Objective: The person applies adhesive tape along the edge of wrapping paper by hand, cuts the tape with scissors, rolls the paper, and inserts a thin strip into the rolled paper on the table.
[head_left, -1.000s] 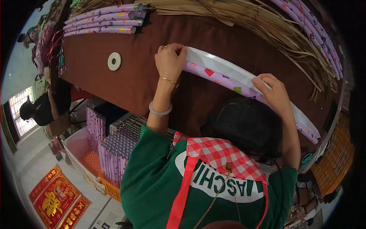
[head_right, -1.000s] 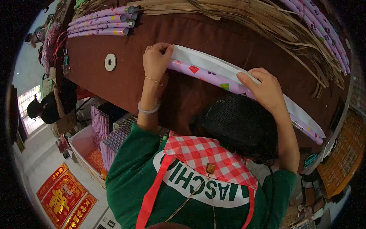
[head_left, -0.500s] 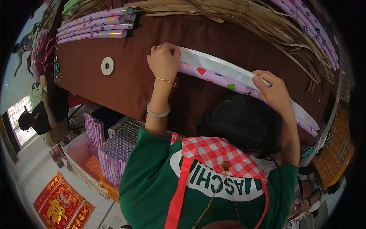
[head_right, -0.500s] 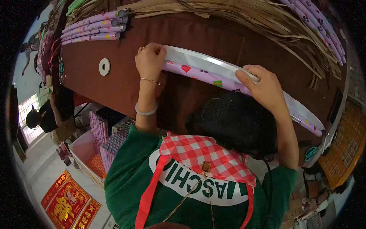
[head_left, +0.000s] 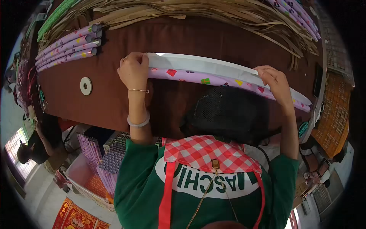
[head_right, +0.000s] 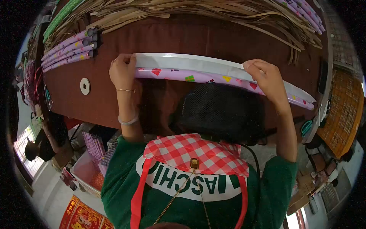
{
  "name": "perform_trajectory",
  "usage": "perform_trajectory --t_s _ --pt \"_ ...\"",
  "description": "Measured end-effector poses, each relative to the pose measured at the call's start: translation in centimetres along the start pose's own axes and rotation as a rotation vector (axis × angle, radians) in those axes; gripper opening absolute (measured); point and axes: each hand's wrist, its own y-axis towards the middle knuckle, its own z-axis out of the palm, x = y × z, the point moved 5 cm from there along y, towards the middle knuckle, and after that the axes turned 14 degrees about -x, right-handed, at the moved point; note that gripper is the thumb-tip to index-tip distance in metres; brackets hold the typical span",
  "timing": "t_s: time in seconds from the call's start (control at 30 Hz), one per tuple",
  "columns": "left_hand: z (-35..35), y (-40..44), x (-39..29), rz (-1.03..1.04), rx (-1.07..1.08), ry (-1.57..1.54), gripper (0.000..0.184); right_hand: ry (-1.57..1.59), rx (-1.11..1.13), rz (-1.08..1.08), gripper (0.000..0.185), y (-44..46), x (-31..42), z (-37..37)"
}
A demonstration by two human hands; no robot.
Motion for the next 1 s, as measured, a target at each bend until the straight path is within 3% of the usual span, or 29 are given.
perform_trajectory --t_s 0.13,0.33,1.0 --pt "-0.2 0.2 -0.2 -0.027 0.050 0.027 0.015 -0.170 -0.112 -0.108 0.034 0.0 -0.5 -0.1" --pt "-0.3 0.3 -0.4 -0.048 0.074 0.021 0.016 -0.424 -0.212 -0.058 0.030 -0.2 -0.8 0.5" --pt "-0.1 0.6 0.1 -0.092 0.141 -0.021 0.022 -0.733 -0.391 -0.048 0.040 -1.3 0.3 1.7"
